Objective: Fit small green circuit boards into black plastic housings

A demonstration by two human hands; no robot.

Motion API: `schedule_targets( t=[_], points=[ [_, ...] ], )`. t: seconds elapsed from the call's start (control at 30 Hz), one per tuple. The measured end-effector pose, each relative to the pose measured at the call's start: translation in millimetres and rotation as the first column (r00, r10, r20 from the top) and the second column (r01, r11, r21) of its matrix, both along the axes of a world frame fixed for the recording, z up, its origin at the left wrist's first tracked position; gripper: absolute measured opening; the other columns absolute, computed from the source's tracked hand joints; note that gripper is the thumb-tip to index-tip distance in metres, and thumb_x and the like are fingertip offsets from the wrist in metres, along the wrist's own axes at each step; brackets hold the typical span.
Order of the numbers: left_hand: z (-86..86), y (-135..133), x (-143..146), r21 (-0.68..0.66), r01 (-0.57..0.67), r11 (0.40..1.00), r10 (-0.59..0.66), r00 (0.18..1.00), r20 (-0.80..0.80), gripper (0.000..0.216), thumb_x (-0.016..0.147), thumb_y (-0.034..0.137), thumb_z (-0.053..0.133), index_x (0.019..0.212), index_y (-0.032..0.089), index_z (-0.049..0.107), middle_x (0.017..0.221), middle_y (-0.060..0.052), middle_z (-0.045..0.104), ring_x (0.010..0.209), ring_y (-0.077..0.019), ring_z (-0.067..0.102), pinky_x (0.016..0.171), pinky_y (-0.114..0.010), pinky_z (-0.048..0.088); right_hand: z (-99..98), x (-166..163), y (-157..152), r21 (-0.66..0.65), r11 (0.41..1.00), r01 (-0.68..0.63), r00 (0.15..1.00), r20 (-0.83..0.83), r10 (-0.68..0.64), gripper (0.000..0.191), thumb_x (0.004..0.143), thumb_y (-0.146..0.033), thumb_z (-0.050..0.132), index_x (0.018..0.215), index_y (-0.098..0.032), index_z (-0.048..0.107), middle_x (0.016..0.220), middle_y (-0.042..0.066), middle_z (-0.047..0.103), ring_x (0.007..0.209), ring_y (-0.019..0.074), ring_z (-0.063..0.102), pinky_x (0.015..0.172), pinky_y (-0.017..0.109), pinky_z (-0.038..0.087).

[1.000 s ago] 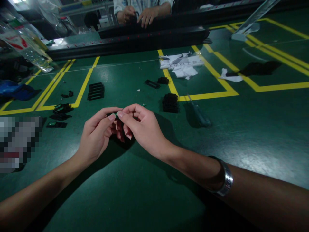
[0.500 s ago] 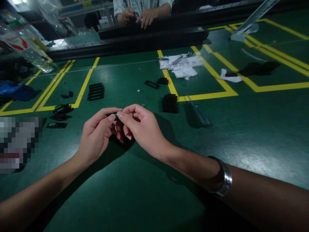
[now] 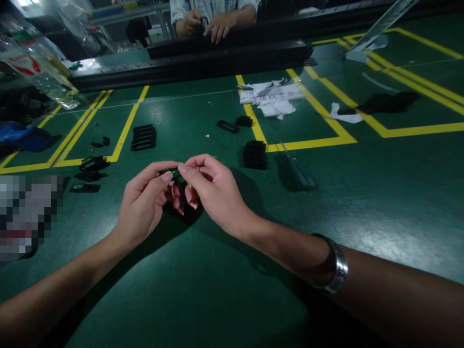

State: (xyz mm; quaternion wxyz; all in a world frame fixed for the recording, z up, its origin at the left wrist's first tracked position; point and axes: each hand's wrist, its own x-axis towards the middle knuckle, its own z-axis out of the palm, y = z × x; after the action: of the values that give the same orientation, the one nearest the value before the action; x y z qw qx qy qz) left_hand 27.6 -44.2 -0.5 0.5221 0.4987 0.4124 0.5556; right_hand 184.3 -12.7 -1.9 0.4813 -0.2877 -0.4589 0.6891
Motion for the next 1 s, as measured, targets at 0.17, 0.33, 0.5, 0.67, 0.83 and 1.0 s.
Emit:
schedule_targets(
  t=[0.17,0.33,0.5,0.67,0.83,1.0],
  points=[
    [0.5,-0.3,-0.9,-0.005,0.046,0.999,-0.046,0.997,0.055,0.02,0.101,0.029,0.064,0.118,0.023,0.073,0.067,0.002,0.067,0.051,-0.0117,0.064,0.047,-0.023,0.057,-2.0,0.0,1.3,0.0,1.0,0.012,1.0,0.021,-0.012,0.016,0.1,-0.037,0.07,0.1,-0.023,0.063,0.063,-0.006,0.056,0.05,0.0102,0.054,0.046,0.024,0.039],
    [2.3,-0.6,-1.2,0.004,0.078,0.997,-0.078,0.991,0.11,0.018,0.099,0.027,0.066,0.115,0.025,0.075,0.068,0.003,0.066,0.05,-0.0107,0.064,0.046,-0.021,0.056,-0.4,0.6,-0.6,0.017,0.999,-0.036,0.998,0.054,0.035,0.019,0.099,-0.041,0.07,0.1,-0.022,0.068,0.068,-0.003,0.063,0.055,0.0117,0.059,0.049,0.024,0.041],
    [3.4,-1.3,-2.0,0.001,0.103,0.995,-0.102,0.991,0.088,0.02,0.1,0.027,0.065,0.117,0.024,0.075,0.071,0.001,0.066,0.051,-0.0114,0.064,0.045,-0.023,0.056,1.7,2.0,-2.1,0.024,0.994,-0.106,0.994,0.031,0.105,0.018,0.099,-0.038,0.07,0.103,-0.021,0.07,0.072,-0.001,0.069,0.057,0.0116,0.061,0.051,0.023,0.043],
    [2.3,-0.5,-3.2,-0.001,0.113,0.994,-0.112,0.991,0.071,0.022,0.1,0.029,0.064,0.119,0.024,0.075,0.073,0.0,0.067,0.053,-0.0125,0.064,0.045,-0.023,0.055,2.7,2.0,-0.9,0.012,0.992,-0.126,0.992,0.021,0.126,0.018,0.097,-0.037,0.073,0.102,-0.02,0.07,0.071,-0.001,0.069,0.057,0.0105,0.061,0.051,0.022,0.043],
    [2.6,0.4,-2.4,-0.004,0.137,0.991,-0.136,0.982,0.133,0.02,0.099,0.026,0.065,0.116,0.024,0.076,0.071,0.001,0.067,0.05,-0.0114,0.063,0.044,-0.022,0.055,4.5,2.2,-1.1,0.007,0.991,-0.135,0.991,0.004,0.134,0.018,0.097,-0.036,0.074,0.102,-0.02,0.07,0.07,-0.002,0.068,0.056,0.0096,0.059,0.05,0.022,0.042],
    [6.0,-0.5,-0.3,-0.031,0.139,0.99,-0.132,0.978,0.16,0.022,0.099,0.026,0.063,0.116,0.021,0.076,0.067,0.0,0.067,0.049,-0.0122,0.062,0.044,-0.023,0.055,4.6,2.8,-1.1,0.005,0.991,-0.136,0.991,0.014,0.136,0.015,0.098,-0.035,0.072,0.101,-0.02,0.07,0.069,-0.002,0.068,0.056,0.01,0.06,0.05,0.022,0.042]
  ],
)
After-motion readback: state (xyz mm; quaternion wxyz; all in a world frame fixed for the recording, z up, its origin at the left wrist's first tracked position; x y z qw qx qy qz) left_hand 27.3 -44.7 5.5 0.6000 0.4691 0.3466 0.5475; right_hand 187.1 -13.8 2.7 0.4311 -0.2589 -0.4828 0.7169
